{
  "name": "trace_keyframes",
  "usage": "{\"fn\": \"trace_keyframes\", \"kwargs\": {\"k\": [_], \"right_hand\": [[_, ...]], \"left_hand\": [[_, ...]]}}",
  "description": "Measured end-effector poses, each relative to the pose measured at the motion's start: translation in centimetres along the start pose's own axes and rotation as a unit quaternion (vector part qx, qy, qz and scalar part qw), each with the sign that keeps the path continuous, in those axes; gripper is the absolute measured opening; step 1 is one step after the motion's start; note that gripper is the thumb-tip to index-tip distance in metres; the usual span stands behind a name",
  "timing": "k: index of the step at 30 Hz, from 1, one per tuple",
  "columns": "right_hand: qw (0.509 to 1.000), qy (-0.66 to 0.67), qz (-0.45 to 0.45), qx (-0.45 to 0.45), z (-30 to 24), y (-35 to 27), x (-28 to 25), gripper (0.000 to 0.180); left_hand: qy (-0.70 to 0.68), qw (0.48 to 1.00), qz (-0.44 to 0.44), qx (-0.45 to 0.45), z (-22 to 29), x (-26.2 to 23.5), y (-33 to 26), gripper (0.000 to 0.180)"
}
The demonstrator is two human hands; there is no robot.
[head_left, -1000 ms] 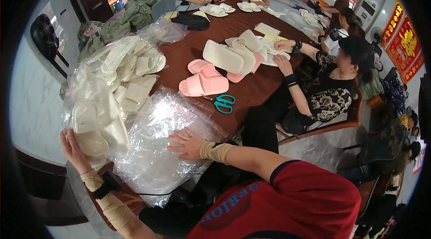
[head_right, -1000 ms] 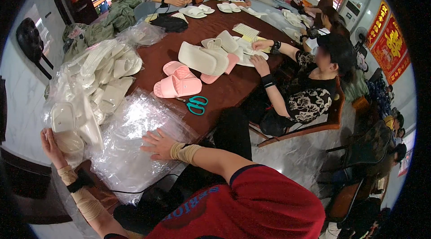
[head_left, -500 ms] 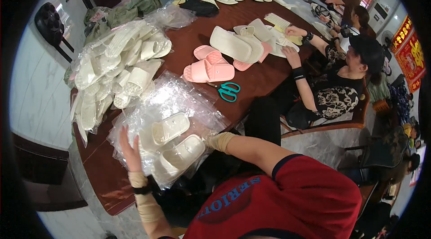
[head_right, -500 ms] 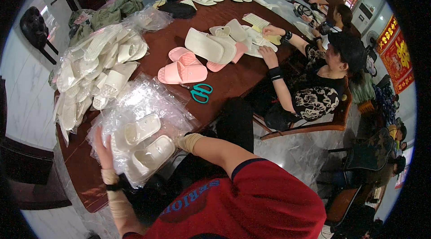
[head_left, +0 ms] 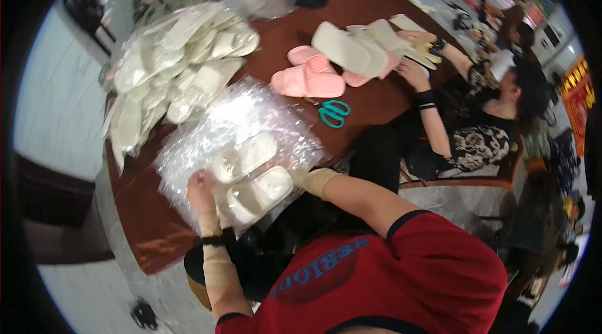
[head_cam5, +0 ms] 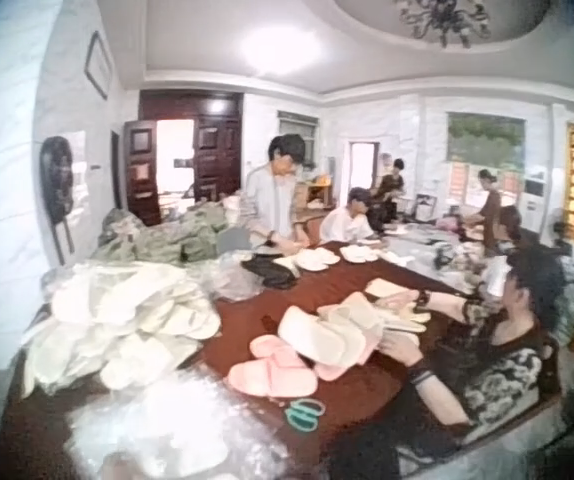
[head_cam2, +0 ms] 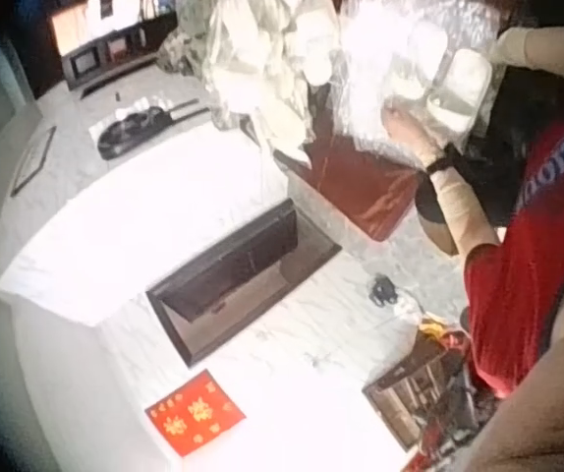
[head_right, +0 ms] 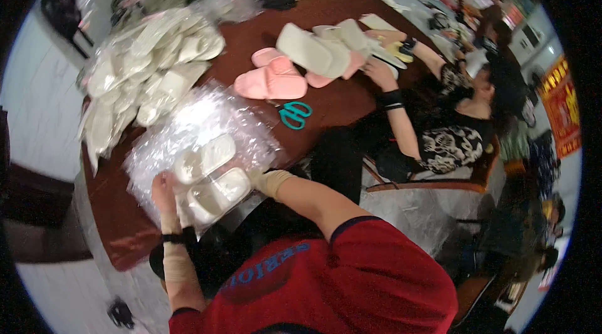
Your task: Inspecting pairs of slippers and packing them into plastic bags for shipment.
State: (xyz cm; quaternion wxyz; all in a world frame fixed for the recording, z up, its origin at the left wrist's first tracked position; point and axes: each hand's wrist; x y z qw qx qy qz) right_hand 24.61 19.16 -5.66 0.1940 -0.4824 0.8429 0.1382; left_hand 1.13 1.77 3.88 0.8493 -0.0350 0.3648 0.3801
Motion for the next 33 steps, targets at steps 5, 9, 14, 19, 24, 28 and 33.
{"fn": "trace_keyframes", "kwargs": {"k": [5, 9, 14, 19, 24, 28, 33], "right_hand": [[0.990, 0.120, -0.075, 0.028, 1.0, -0.6, -1.5, 0.046], [0.997, -0.058, -0.035, -0.023, -10.2, 1.2, -2.0, 0.050], [0.874, -0.466, 0.066, -0.122, -5.1, 1.2, -0.8, 0.061], [0.876, -0.463, 0.025, -0.129, -6.5, 1.2, -0.7, 0.063], [0.867, -0.482, 0.009, -0.124, -6.2, 0.8, -1.3, 0.064], [0.869, -0.470, 0.025, -0.152, -6.9, 1.2, -1.5, 0.064], [0.874, -0.460, 0.031, -0.153, -6.2, 1.1, -1.5, 0.065]], "left_hand": [[-0.154, 0.972, 0.157, 0.077, 5.2, 1.1, 2.8, 0.014], [-0.109, 0.967, 0.217, 0.075, 3.0, -3.6, 2.7, 0.017], [-0.019, 0.978, 0.155, 0.138, 1.7, -1.5, 1.9, 0.060], [-0.087, 0.970, 0.207, 0.090, 0.4, -1.2, -1.5, 0.055], [-0.158, 0.976, 0.136, 0.069, -3.2, -2.9, -0.6, 0.053], [0.024, 0.991, 0.126, -0.036, -5.5, -1.2, -1.0, 0.056], [0.090, 0.985, 0.129, -0.068, -7.1, 0.1, -0.9, 0.058]]}}
Point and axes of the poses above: each hand's wrist, its own y-axis towards the middle knuckle, its own x-axis out of the palm, z = x × y, and after that the axes turned 9 degrees about -y, right-handed
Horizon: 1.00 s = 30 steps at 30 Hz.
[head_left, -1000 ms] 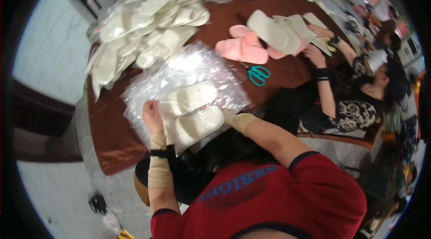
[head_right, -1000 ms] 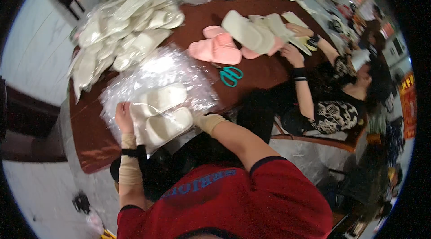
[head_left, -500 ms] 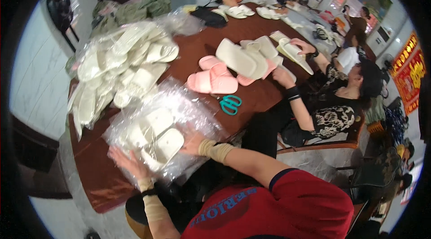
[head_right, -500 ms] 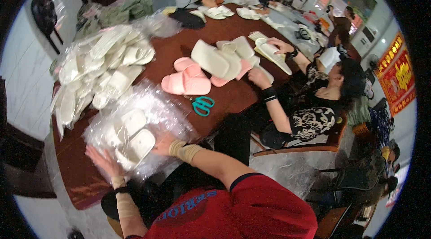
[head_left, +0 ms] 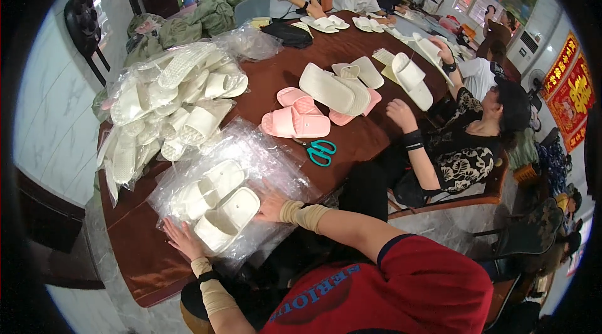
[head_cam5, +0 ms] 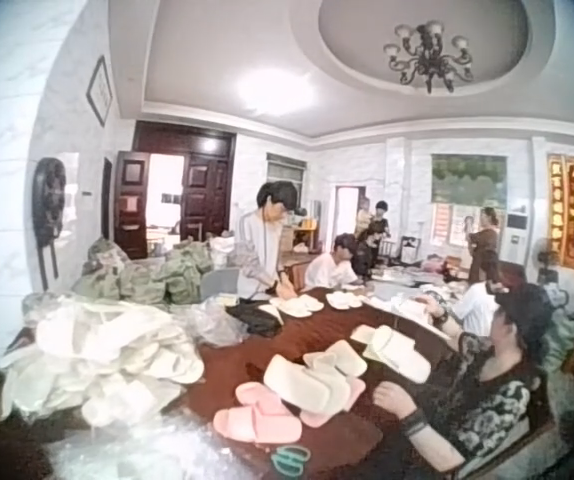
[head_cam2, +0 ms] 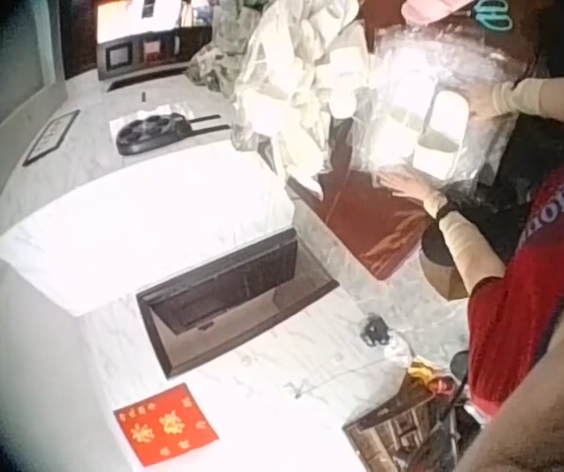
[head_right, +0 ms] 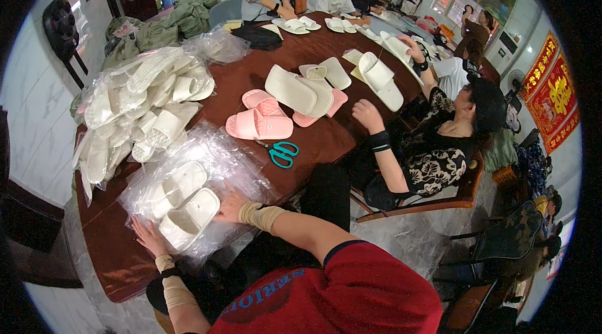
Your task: Inspecting pairs of slippers and packing them into plastic bags for shipment.
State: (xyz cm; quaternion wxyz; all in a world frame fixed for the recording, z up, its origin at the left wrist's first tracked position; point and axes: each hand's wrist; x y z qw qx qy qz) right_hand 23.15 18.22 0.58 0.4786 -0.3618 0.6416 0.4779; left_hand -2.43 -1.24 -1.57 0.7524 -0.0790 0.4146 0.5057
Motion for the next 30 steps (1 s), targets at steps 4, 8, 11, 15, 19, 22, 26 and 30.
{"fn": "trace_keyframes", "kwargs": {"k": [4, 8, 11, 15, 19, 22, 26, 30], "right_hand": [[0.996, 0.084, -0.010, 0.006, 0.5, 0.2, -0.9, 0.067], [0.942, 0.235, -0.241, 0.006, 2.1, 1.0, -3.2, 0.051], [0.995, 0.032, -0.069, -0.064, 5.2, -1.3, -2.4, 0.033], [0.990, -0.024, -0.076, 0.115, 8.0, -1.1, -6.1, 0.021], [0.935, 0.163, 0.223, 0.224, 5.3, 1.9, -12.3, 0.015], [0.930, 0.228, 0.177, 0.228, 4.0, 3.7, -12.9, 0.014], [0.964, 0.196, -0.072, 0.164, 4.0, 4.5, -8.9, 0.015], [0.859, 0.408, -0.251, 0.180, 1.6, 5.8, -9.1, 0.016]], "left_hand": [[0.024, 1.000, -0.004, -0.012, 0.3, 0.3, -0.3, 0.058], [0.071, 0.997, -0.005, -0.013, 0.3, 0.2, -0.3, 0.059], [0.079, 0.997, -0.012, -0.011, 1.3, 0.6, -0.1, 0.060], [0.073, 0.997, -0.008, -0.008, 1.0, 0.4, -0.2, 0.060], [0.081, 0.997, -0.004, -0.015, 0.7, 0.2, -0.1, 0.060], [0.075, 0.997, -0.004, -0.009, 0.8, 0.5, 0.0, 0.060], [0.084, 0.996, -0.007, -0.006, 1.0, 0.8, -0.1, 0.060], [0.080, 0.996, 0.003, -0.031, -0.2, -0.2, -1.0, 0.061]]}}
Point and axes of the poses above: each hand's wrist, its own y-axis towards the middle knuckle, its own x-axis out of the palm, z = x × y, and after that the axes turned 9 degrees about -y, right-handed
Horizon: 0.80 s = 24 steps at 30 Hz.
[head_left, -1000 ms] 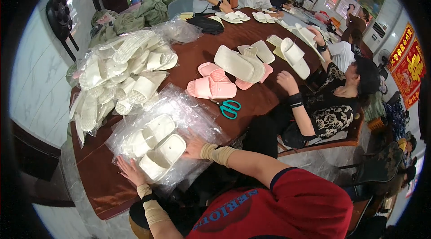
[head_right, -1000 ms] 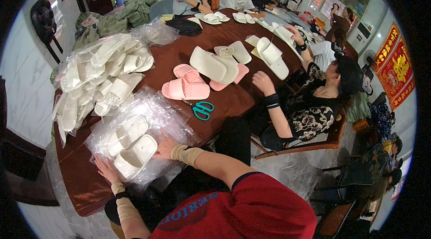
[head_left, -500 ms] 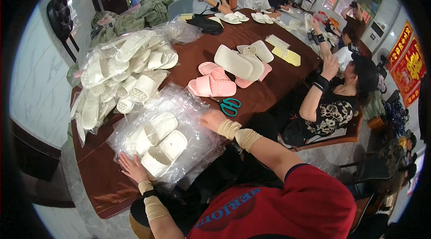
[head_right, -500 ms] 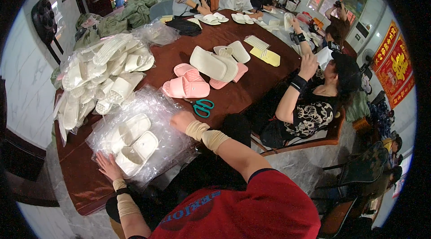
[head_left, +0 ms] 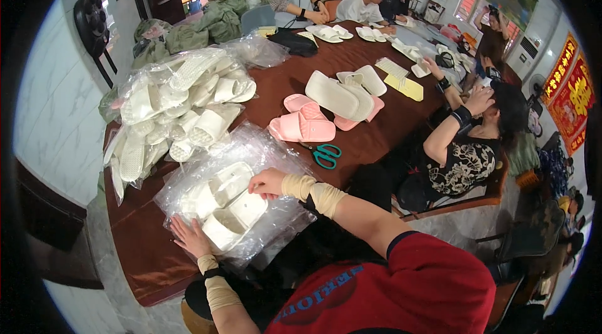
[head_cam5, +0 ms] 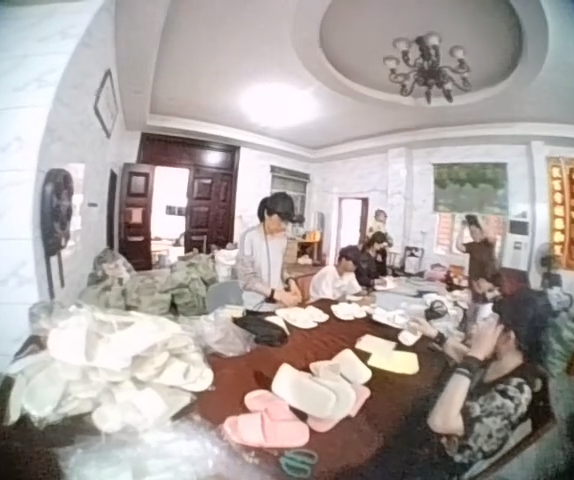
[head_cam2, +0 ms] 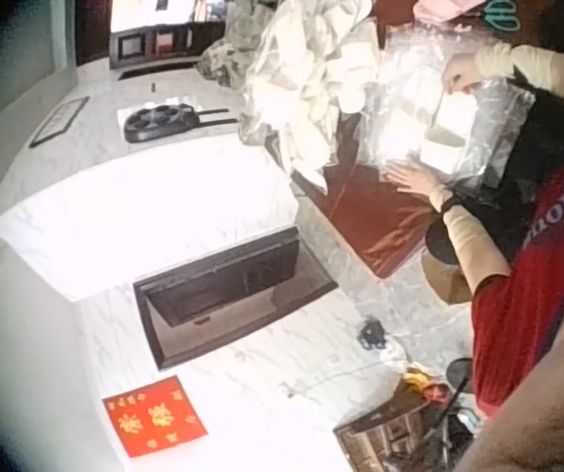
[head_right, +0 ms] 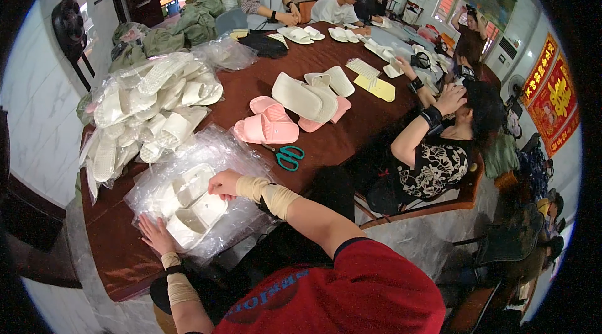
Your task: Inspecting pairs of slippers and packing them into plastic bags for shipment.
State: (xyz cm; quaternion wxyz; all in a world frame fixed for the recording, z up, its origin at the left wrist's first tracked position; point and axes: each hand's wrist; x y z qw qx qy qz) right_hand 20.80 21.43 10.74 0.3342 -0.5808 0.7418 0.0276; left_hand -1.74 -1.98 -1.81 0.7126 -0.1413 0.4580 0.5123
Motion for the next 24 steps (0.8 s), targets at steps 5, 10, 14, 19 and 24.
{"fn": "trace_keyframes", "kwargs": {"k": [5, 10, 14, 19, 24], "right_hand": [[0.928, -0.287, 0.234, -0.050, 4.6, 2.8, 0.9, 0.023], [0.940, -0.198, 0.278, -0.026, 4.9, 1.5, -0.2, 0.025], [0.861, -0.089, 0.494, -0.081, 7.2, 1.3, -0.8, 0.023], [0.864, -0.084, 0.486, -0.101, 7.4, 0.5, -2.6, 0.030], [0.952, 0.266, 0.129, -0.085, 2.2, -2.6, -5.6, 0.028]], "left_hand": [[-0.069, 0.996, 0.006, 0.052, 1.7, -0.3, 0.3, 0.061], [-0.036, 0.999, 0.013, 0.021, 1.4, 0.3, 0.8, 0.065], [-0.038, 0.999, 0.020, 0.008, 1.5, 0.0, 0.8, 0.065], [-0.052, 0.998, 0.026, 0.024, 1.4, 0.1, 0.4, 0.065], [-0.051, 0.998, 0.027, 0.012, 0.9, -0.2, 0.0, 0.066]]}}
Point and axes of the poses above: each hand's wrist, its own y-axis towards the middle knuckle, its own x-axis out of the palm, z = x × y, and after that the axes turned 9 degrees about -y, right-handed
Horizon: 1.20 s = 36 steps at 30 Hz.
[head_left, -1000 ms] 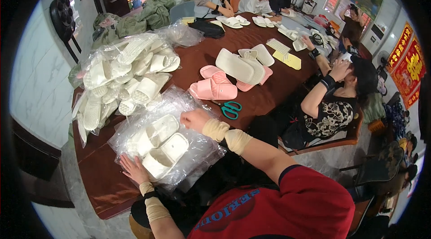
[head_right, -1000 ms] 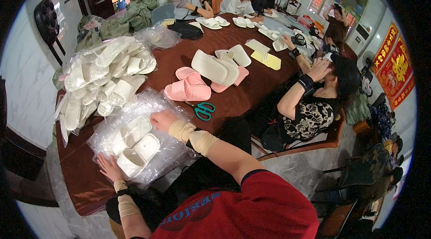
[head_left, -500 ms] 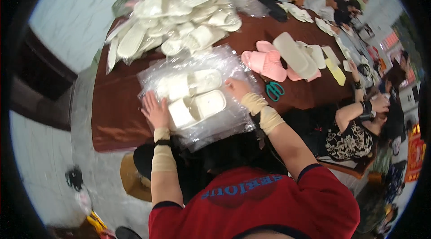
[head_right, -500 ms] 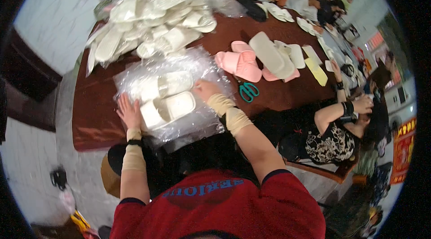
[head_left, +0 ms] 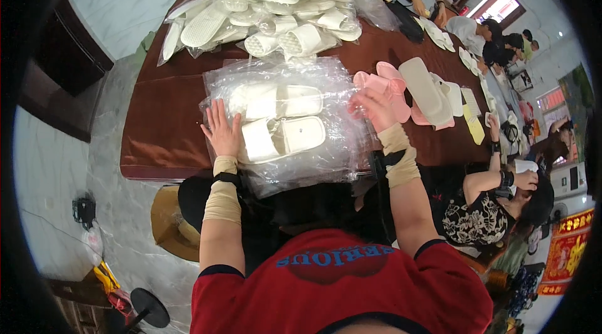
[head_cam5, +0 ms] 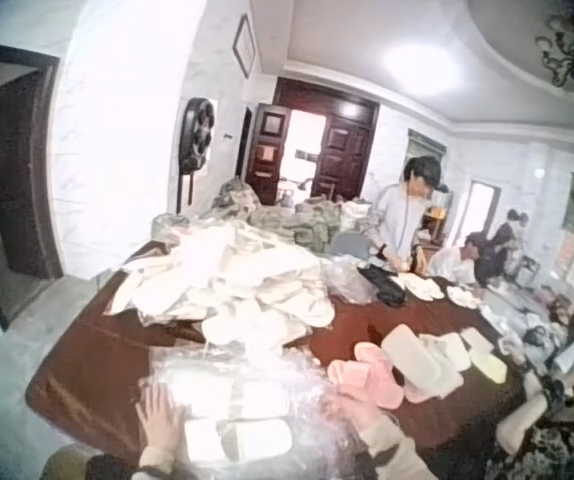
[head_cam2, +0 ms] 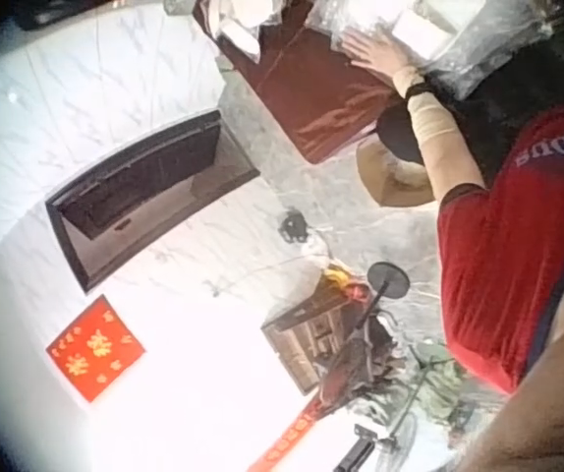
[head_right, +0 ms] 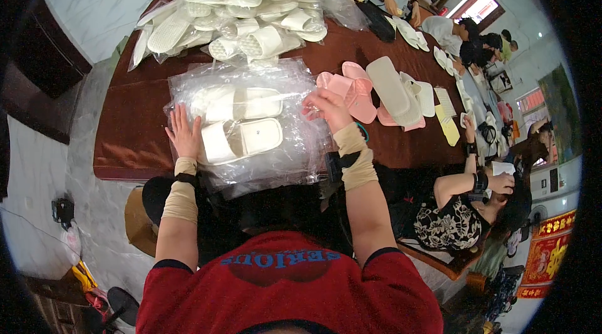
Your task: Inspecting pairs of slippers and packing them into plastic bags for shipment.
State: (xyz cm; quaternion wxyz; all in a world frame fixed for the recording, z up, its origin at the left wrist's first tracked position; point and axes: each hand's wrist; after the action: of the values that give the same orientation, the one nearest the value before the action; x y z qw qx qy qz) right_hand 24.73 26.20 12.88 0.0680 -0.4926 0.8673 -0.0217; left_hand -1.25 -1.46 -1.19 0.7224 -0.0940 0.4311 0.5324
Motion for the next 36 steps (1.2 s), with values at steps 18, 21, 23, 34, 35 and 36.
{"fn": "trace_keyframes", "kwargs": {"k": [18, 21, 23, 34, 35, 36], "right_hand": [[0.926, -0.256, -0.228, 0.160, 2.8, 4.6, 4.2, 0.047], [0.948, -0.170, -0.202, 0.178, 5.3, 4.7, 2.2, 0.049], [0.963, -0.231, -0.063, 0.127, 7.4, 5.4, 1.8, 0.052], [0.957, 0.047, -0.051, 0.282, 2.6, 3.9, 7.2, 0.052], [0.958, -0.031, 0.013, 0.286, 0.6, 3.0, 7.9, 0.048], [0.960, -0.021, 0.003, 0.279, 1.3, 3.0, 7.4, 0.046]], "left_hand": [[0.000, 1.000, 0.011, 0.009, -0.2, -0.1, 0.1, 0.069], [0.003, 1.000, 0.004, 0.011, 0.5, -0.1, 0.2, 0.070], [-0.010, 1.000, 0.003, 0.018, 1.2, -0.2, 0.4, 0.071], [0.018, 1.000, -0.001, 0.016, 0.5, -1.2, -0.4, 0.079], [0.017, 1.000, -0.001, 0.017, 0.7, -1.3, -0.1, 0.078], [0.015, 1.000, 0.003, 0.025, 0.8, -0.9, 0.2, 0.078]]}}
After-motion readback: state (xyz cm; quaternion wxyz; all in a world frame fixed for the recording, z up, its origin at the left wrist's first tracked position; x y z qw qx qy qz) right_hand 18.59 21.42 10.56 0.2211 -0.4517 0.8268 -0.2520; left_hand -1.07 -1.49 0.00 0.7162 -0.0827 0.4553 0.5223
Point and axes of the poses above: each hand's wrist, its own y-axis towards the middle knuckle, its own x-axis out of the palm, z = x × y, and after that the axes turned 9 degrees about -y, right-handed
